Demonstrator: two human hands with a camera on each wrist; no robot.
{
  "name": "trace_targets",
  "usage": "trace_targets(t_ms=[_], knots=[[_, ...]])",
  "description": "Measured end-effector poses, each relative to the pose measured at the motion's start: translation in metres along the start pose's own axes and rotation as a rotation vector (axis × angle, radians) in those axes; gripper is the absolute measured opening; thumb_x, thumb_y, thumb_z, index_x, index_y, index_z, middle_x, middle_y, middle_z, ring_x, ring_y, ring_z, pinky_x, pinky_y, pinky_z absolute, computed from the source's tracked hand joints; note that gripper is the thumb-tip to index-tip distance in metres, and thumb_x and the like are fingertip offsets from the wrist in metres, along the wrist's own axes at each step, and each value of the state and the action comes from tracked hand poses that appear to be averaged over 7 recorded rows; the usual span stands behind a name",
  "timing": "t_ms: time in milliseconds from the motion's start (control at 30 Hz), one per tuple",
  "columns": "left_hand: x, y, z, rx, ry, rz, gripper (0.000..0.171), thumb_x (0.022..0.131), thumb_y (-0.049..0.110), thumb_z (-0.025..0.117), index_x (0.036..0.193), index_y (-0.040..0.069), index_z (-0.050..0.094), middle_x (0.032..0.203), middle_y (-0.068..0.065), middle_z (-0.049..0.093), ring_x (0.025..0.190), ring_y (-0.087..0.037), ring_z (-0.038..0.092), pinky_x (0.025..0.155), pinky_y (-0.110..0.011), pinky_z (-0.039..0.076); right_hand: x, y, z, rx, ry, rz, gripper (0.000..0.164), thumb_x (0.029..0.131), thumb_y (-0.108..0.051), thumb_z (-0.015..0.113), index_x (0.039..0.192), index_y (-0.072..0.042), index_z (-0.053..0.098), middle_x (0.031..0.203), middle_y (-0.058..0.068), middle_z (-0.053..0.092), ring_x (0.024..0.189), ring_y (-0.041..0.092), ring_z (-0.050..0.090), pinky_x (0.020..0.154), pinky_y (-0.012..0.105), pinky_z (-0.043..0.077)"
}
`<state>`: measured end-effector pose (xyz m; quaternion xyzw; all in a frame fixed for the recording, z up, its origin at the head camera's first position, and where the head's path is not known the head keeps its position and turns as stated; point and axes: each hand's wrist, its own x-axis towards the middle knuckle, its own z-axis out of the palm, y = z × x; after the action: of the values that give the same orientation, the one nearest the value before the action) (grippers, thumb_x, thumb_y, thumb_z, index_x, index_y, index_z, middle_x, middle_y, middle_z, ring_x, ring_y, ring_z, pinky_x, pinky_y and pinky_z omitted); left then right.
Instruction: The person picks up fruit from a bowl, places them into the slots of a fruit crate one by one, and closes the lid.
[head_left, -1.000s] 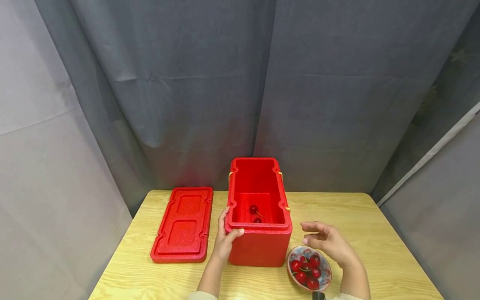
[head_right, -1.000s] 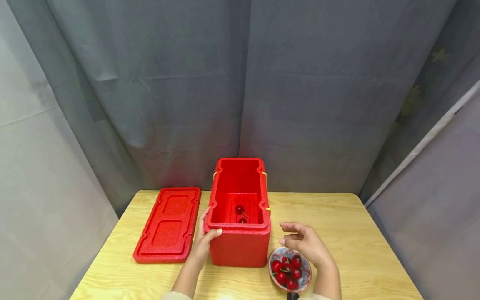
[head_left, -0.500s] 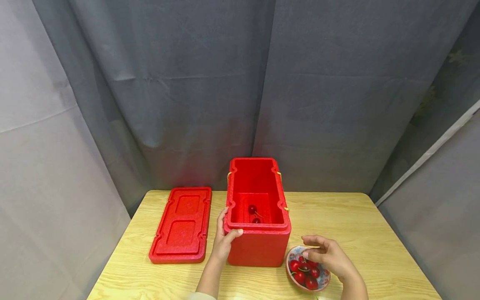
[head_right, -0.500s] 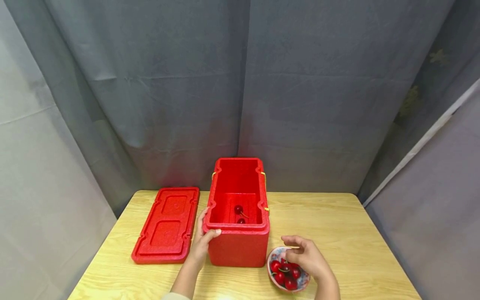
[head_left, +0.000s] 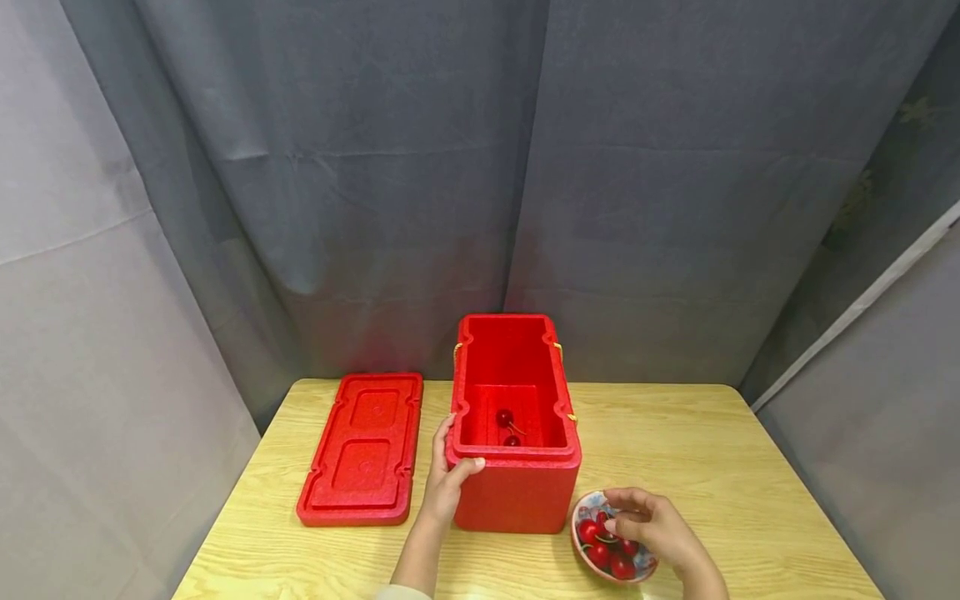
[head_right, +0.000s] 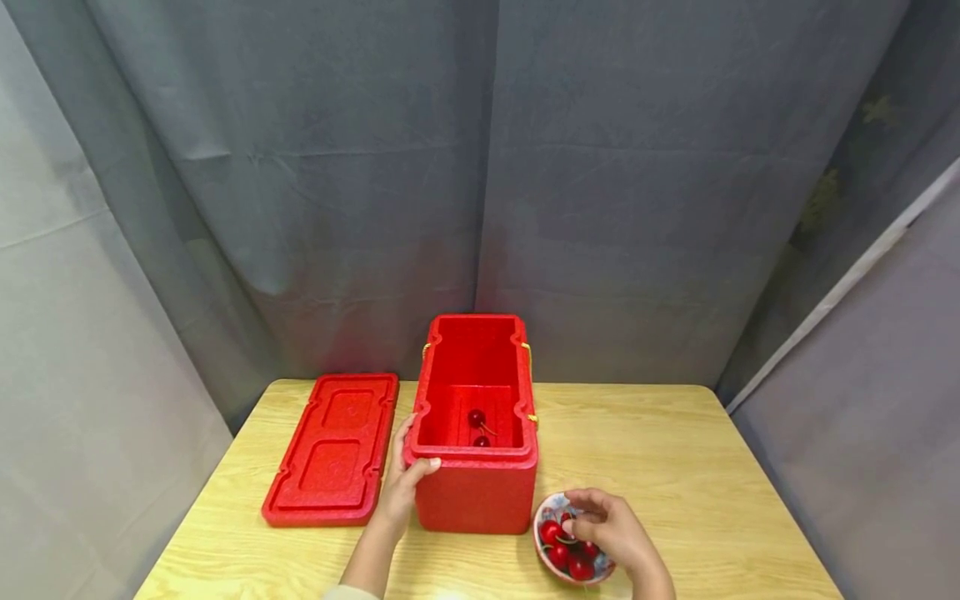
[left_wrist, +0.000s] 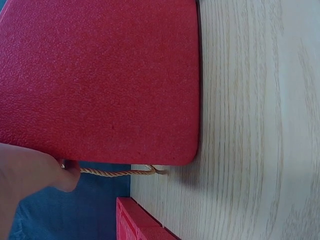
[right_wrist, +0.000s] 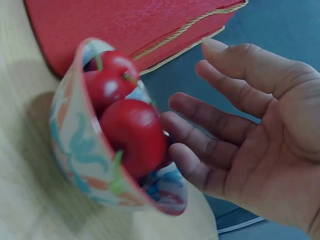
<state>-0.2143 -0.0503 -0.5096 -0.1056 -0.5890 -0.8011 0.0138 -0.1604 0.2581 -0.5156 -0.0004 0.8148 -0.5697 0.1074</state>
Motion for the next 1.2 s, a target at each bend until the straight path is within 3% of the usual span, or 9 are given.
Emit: trace_targets(t_ms=[333,467,767,1200], knots=[[0.001,0.002,0.000,-0.008,-0.006,0.003,0.074,0.080,0.005,0.059,0.143,0.020,0.024,0.140,-0.013,0.033,0.121,-0.027,0.039,0.097,-0.037,0.035,0.000,0.009,0.007,-0.025,0.023,0.009,0.048,0.079,-0.012,0.073,0.117,0.012,0.054,0.113,0.024,0.059,0.099,0.035,0.058,0.079,0.041,0.049],[0.000,0.003,0.000,-0.007,-0.010,0.001,0.074,0.080,0.005,0.059,0.143,0.020,0.024,0.139,-0.011,0.035,0.120,-0.027,0.040,0.097,-0.038,0.035,-0.001,0.013,0.013,-0.028,0.044,-0.018,0.046,0.078,-0.009,0.073,0.115,0.012,0.055,0.109,0.024,0.061,0.096,0.032,0.060,0.076,0.037,0.050],[0.001,0.002,-0.001,-0.010,-0.018,0.011,0.074,0.080,0.004,0.059,0.143,0.019,0.024,0.141,-0.018,0.031,0.120,-0.027,0.040,0.096,-0.036,0.036,0.001,0.017,0.028,-0.100,0.208,-0.022,0.036,0.072,-0.003,0.076,0.105,0.004,0.064,0.100,0.015,0.065,0.086,0.022,0.062,0.073,0.031,0.049],[0.000,0.000,-0.002,-0.012,-0.018,0.016,0.075,0.080,0.003,0.059,0.143,0.017,0.022,0.138,-0.012,0.035,0.120,-0.027,0.040,0.096,-0.036,0.037,0.004,0.026,0.040,-0.202,0.241,-0.083,0.034,0.068,-0.005,0.080,0.100,-0.001,0.068,0.091,0.007,0.064,0.079,0.018,0.060,0.068,0.026,0.048]])
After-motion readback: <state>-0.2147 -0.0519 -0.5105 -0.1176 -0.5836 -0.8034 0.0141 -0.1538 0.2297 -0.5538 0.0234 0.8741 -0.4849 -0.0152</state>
